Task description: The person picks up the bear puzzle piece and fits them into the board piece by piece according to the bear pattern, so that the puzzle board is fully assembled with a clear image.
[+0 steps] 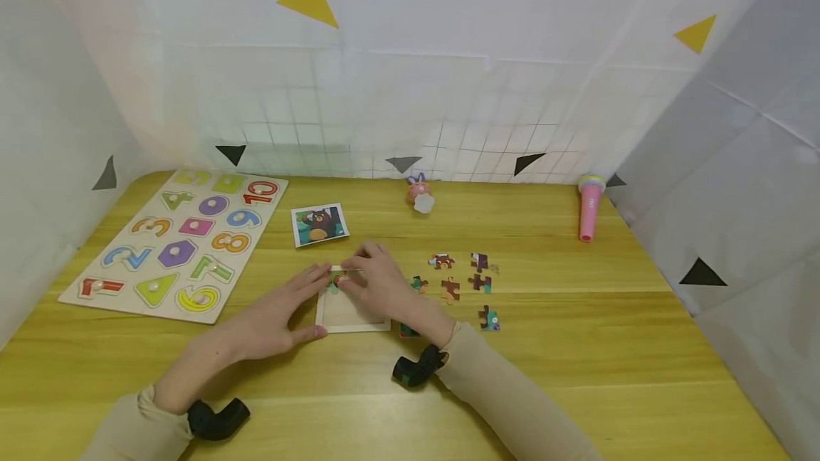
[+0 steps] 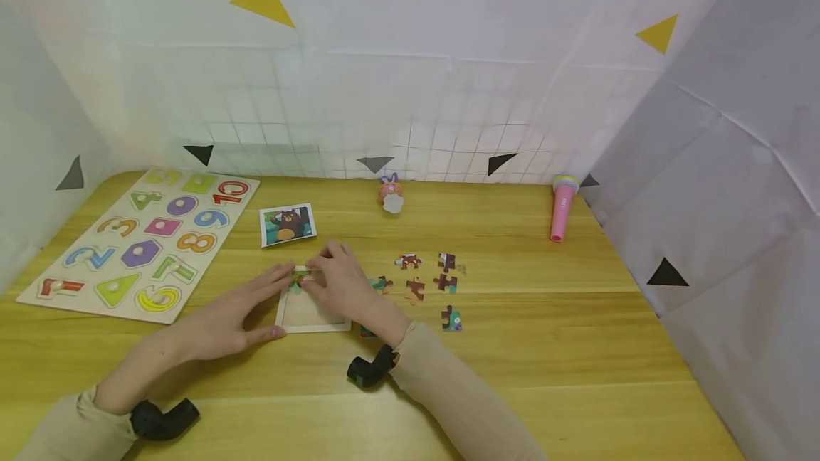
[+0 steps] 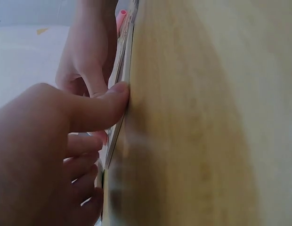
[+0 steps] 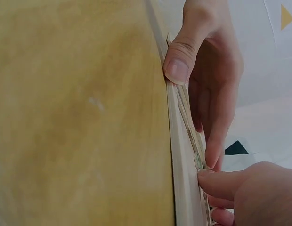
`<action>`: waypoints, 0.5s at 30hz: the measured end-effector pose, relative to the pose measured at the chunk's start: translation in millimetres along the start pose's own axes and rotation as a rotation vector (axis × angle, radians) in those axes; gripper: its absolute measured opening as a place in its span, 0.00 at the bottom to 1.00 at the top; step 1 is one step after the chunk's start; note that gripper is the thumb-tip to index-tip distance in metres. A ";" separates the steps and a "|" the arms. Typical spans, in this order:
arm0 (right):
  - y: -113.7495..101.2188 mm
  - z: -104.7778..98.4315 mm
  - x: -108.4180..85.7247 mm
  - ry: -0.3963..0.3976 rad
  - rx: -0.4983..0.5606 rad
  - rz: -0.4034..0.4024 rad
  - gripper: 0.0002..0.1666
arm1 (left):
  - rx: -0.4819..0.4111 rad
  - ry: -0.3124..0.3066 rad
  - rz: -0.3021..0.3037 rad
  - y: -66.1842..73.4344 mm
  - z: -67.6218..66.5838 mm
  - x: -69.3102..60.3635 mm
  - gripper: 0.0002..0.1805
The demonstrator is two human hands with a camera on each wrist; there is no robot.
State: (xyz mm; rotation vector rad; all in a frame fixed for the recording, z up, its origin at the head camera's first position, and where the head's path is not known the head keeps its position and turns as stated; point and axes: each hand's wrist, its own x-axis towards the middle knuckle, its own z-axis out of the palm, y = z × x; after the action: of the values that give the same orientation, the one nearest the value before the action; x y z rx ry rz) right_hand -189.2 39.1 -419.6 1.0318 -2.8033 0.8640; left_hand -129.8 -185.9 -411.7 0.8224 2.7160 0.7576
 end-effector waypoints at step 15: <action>1.4 1.6 0.2 -0.001 -0.006 0.008 0.17 | -0.010 -0.047 -0.015 1.3 2.2 -0.9 0.42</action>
State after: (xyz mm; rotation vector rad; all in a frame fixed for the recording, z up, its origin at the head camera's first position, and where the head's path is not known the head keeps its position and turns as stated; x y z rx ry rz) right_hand -189.9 39.1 -421.6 1.0206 -2.8111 0.8561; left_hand -127.7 -184.6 -412.9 0.8060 2.6718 0.7383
